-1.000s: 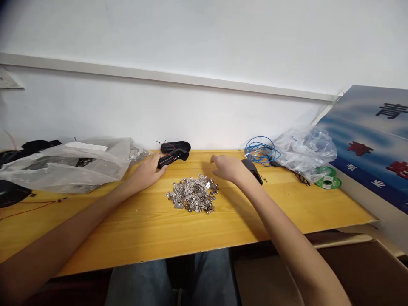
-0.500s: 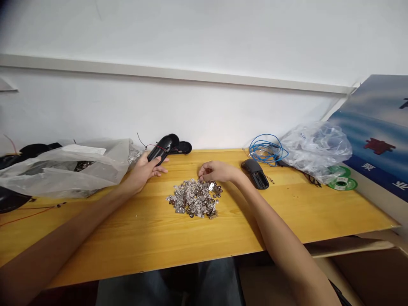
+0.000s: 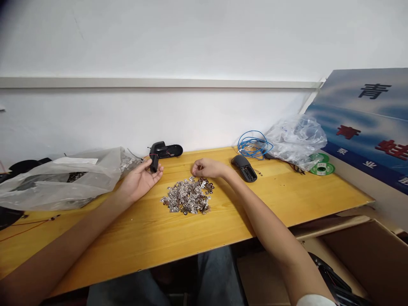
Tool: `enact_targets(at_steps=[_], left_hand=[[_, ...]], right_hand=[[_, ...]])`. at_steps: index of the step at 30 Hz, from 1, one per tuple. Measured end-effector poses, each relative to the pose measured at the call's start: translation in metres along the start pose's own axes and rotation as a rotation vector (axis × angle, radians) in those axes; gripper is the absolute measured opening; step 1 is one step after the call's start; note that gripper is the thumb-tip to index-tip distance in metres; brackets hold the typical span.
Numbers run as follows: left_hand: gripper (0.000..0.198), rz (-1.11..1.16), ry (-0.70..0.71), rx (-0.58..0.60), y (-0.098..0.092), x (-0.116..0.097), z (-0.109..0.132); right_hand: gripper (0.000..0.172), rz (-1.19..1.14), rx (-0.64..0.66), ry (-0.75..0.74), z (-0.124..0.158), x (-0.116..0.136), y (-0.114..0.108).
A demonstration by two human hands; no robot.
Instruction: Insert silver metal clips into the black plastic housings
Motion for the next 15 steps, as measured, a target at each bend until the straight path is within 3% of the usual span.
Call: enact_targets(at_steps=[7,12,15], left_hand=[[0.021,-0.113,-0.16,0.159,0.011,0.009,0.011],[0.04,-0.236,0.016,0.171,0.016,0.013,0.015],[0.05,-0.326,0.153,0.177,0.016,0.017,0.013]], right_hand=[[0.002,0.003,-0.321,-0.129,-0.004,0.019,-0.006],[0.011,-0.278,-0.486,-0.17,-0.007,0.03,-0.002],[0.017,-0.423,-0.507,-0.129,-0.01,0.032,0.01]])
Point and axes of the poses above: each hand's wrist, its own z-axis away from the middle knuckle, its own y-axis out of the palm, x = y × z, the point moved 6 cm from there along -z, towards the middle knuckle, and after that the axes turned 9 degrees about -y, right-handed, at the moved point
